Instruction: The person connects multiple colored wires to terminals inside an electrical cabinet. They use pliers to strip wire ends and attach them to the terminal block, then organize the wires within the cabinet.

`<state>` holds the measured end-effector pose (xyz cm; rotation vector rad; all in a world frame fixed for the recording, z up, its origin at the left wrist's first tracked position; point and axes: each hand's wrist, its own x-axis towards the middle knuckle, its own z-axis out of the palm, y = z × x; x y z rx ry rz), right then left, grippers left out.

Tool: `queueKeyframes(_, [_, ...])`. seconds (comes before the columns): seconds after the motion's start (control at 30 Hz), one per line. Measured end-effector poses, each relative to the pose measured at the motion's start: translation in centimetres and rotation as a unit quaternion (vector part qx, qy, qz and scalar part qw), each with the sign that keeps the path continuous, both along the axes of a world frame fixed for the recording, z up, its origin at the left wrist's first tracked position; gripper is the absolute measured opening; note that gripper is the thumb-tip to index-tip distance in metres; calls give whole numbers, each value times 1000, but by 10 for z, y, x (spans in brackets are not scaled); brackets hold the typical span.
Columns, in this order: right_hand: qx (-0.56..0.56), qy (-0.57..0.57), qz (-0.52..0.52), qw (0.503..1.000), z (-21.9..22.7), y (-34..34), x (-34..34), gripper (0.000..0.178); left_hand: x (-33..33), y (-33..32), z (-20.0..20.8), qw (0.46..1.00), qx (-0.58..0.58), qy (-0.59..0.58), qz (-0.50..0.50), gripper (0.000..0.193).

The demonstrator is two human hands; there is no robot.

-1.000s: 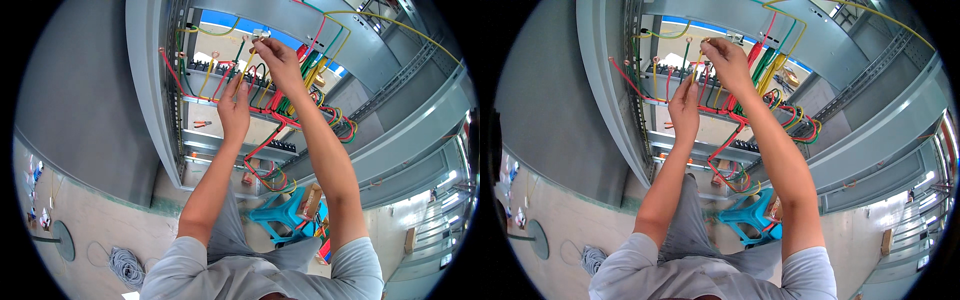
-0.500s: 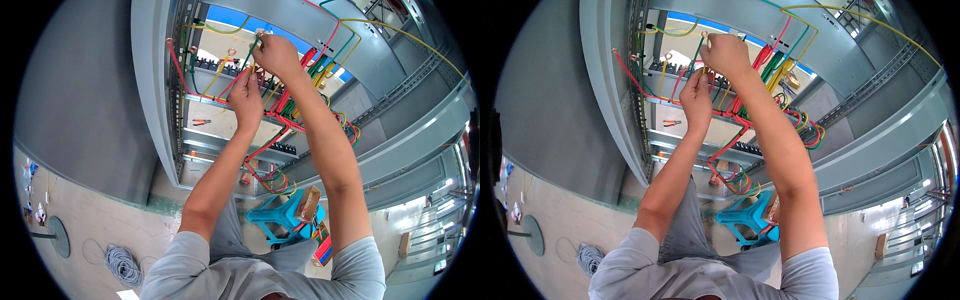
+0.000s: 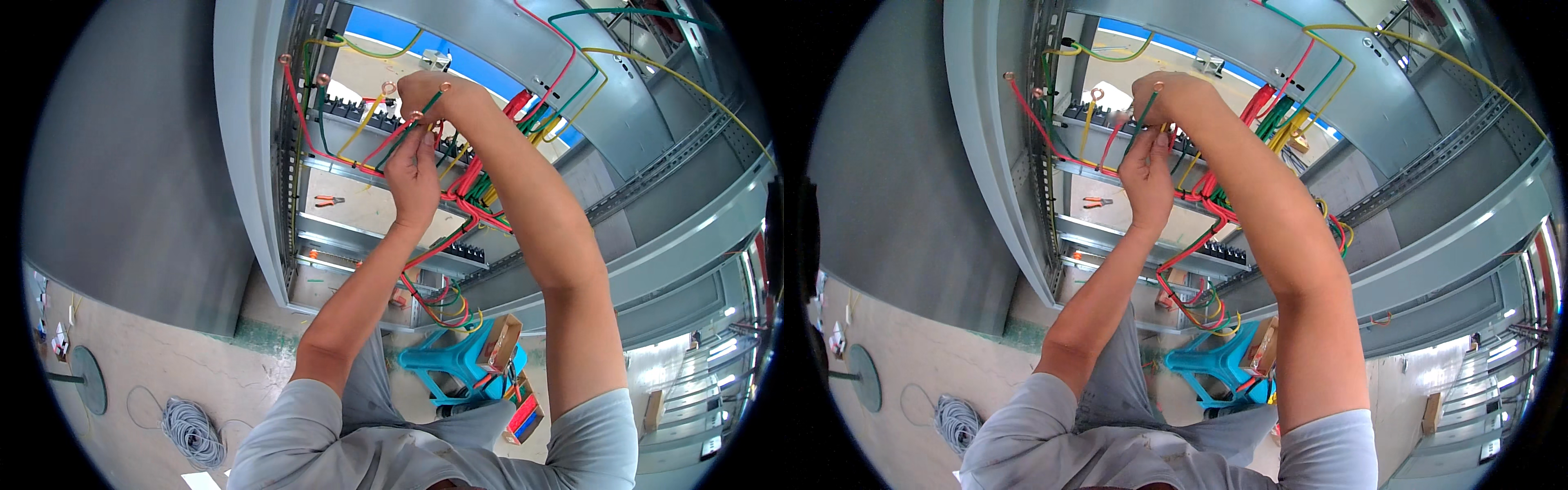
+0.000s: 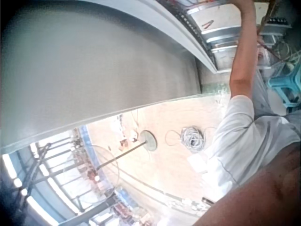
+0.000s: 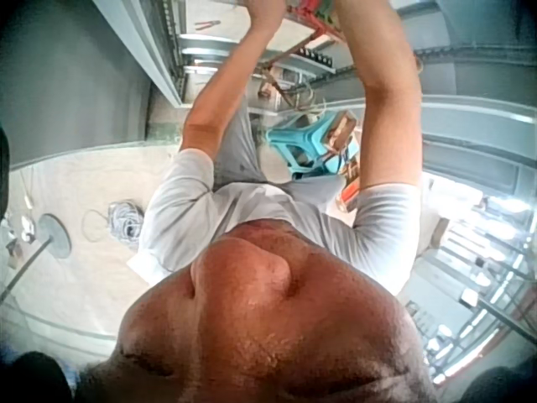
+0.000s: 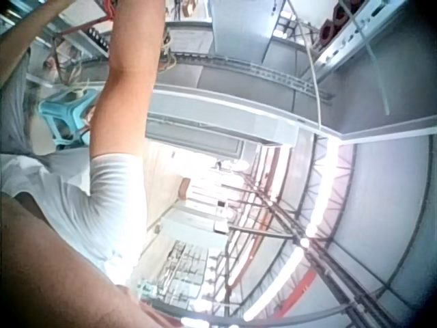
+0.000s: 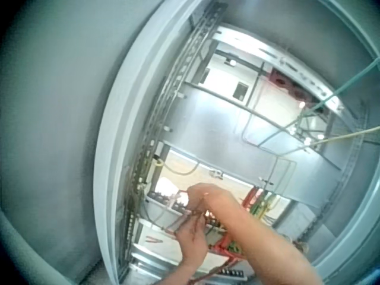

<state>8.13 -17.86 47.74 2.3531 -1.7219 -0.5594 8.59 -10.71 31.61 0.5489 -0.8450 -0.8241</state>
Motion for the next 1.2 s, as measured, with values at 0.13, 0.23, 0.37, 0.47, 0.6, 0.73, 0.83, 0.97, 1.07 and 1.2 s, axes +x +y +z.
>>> queueKeyframes(0.13, [27, -8, -11, 1000, 0, -9, -2, 36, -3, -8, -4, 999, -22, -6, 45, 28])
queueKeyframes(0.23, [7, -104, 49, 993, -6, -25, -40, 38, 5, 3, -4, 995, -29, -77, 64, 33])
queueKeyframes(0.37, [-17, -399, 113, 910, -6, 20, -77, 51, 19, 34, -20, 964, -72, -211, 148, 45])
queueKeyframes(0.47, [10, -579, 166, 798, -5, 84, -79, 44, 33, 57, -34, 962, -73, -220, 142, 48])
queueKeyframes(0.6, [-21, -637, 155, 755, -12, 90, -65, 37, 46, 54, -34, 966, -37, -212, 146, 47])
queueKeyframes(0.73, [-71, -649, 174, 738, -24, 70, -48, 34, 44, 30, -15, 992, -26, -92, 76, 37])
queueKeyframes(0.83, [-114, -663, 145, 726, -29, 46, -51, 34, 38, 17, -13, 1000, 13, 13, 7, 31])
queueKeyframes(0.97, [-242, -629, 118, 729, -42, 22, -46, 35, 26, 10, -3, 995, 32, 97, 4, 24])
queueKeyframes(1.07, [-358, -521, 115, 766, -48, 12, -37, 34, 23, -3, -5, 996, 24, 83, 25, 23])
queueKeyframes(1.2, [-407, -325, 100, 848, -46, -1, -27, 27, 18, -9, -2, 995, 21, 90, 34, 23])
